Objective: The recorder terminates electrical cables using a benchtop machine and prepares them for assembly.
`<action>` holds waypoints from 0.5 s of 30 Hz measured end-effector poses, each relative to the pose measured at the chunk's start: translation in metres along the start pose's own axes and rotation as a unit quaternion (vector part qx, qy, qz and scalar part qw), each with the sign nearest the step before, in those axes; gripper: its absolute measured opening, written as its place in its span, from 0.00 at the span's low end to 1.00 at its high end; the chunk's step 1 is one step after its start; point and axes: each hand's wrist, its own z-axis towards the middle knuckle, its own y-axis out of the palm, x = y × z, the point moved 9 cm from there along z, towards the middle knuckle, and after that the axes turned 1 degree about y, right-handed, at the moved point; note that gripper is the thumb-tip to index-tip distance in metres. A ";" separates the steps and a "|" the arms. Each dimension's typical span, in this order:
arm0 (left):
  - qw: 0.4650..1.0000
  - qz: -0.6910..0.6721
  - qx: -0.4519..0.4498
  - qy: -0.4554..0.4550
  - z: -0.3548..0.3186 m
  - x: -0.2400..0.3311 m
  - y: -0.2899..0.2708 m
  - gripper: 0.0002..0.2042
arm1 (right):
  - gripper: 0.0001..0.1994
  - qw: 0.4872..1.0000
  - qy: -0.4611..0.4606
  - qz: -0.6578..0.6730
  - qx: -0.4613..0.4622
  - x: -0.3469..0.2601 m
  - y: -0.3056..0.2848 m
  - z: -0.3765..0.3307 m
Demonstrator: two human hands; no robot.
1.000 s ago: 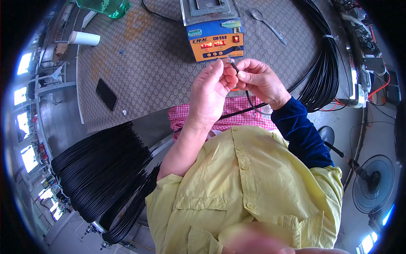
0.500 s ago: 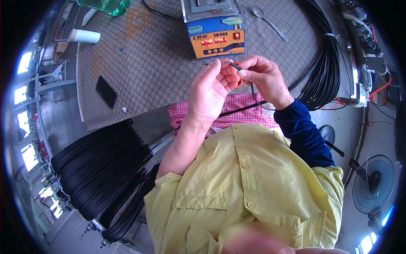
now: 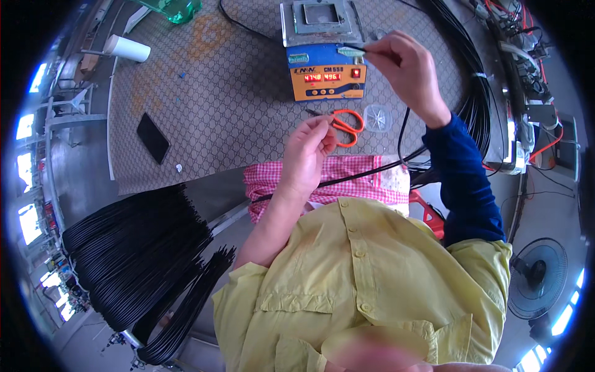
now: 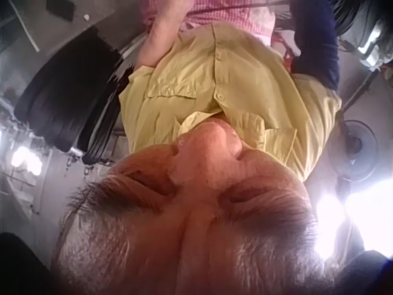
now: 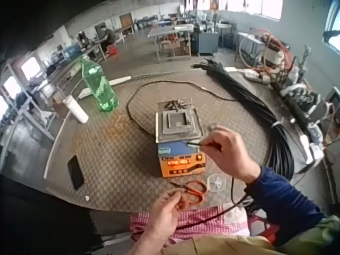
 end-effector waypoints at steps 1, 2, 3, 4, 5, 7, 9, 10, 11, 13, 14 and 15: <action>1.000 -0.003 0.011 -0.004 0.000 -0.003 -0.009 0.07 | 0.05 0.999 -0.004 -0.030 -0.036 0.009 0.008 0.010; 1.000 -0.007 0.022 -0.007 0.001 -0.004 -0.017 0.07 | 0.05 0.998 -0.009 -0.046 -0.050 0.011 0.013 0.020; 0.998 -0.013 0.051 -0.019 0.001 -0.007 -0.026 0.07 | 0.06 0.996 -0.012 -0.062 -0.063 0.010 0.016 0.030; 0.998 -0.010 0.061 -0.022 0.002 -0.007 -0.034 0.06 | 0.06 0.994 -0.015 -0.078 -0.077 0.011 0.021 0.038; 0.997 -0.006 0.070 -0.024 0.003 -0.008 -0.043 0.06 | 0.07 0.995 0.016 -0.073 -0.073 0.021 0.025 0.044; 0.995 0.000 0.090 -0.029 0.005 -0.009 -0.057 0.06 | 0.07 0.991 0.011 -0.103 -0.088 0.028 0.035 0.055; 0.993 0.007 0.111 -0.033 0.006 -0.010 -0.067 0.06 | 0.07 0.990 0.006 -0.105 -0.098 0.035 0.043 0.063; 0.993 0.007 0.116 -0.035 0.007 -0.011 -0.072 0.06 | 0.07 0.989 0.004 -0.112 -0.097 0.038 0.046 0.066; 0.992 0.006 0.121 -0.038 0.008 -0.013 -0.076 0.05 | 0.06 0.988 0.002 -0.119 -0.095 0.041 0.048 0.068; 0.990 0.004 0.131 -0.042 0.009 -0.016 -0.083 0.05 | 0.06 0.987 -0.009 -0.131 -0.093 0.044 0.054 0.071; 0.990 0.003 0.136 -0.044 0.009 -0.017 -0.085 0.05 | 0.06 0.986 -0.018 -0.136 -0.092 0.044 0.056 0.072; 0.989 0.002 0.140 -0.046 0.009 -0.018 -0.087 0.05 | 0.06 0.985 -0.026 -0.142 -0.091 0.045 0.058 0.073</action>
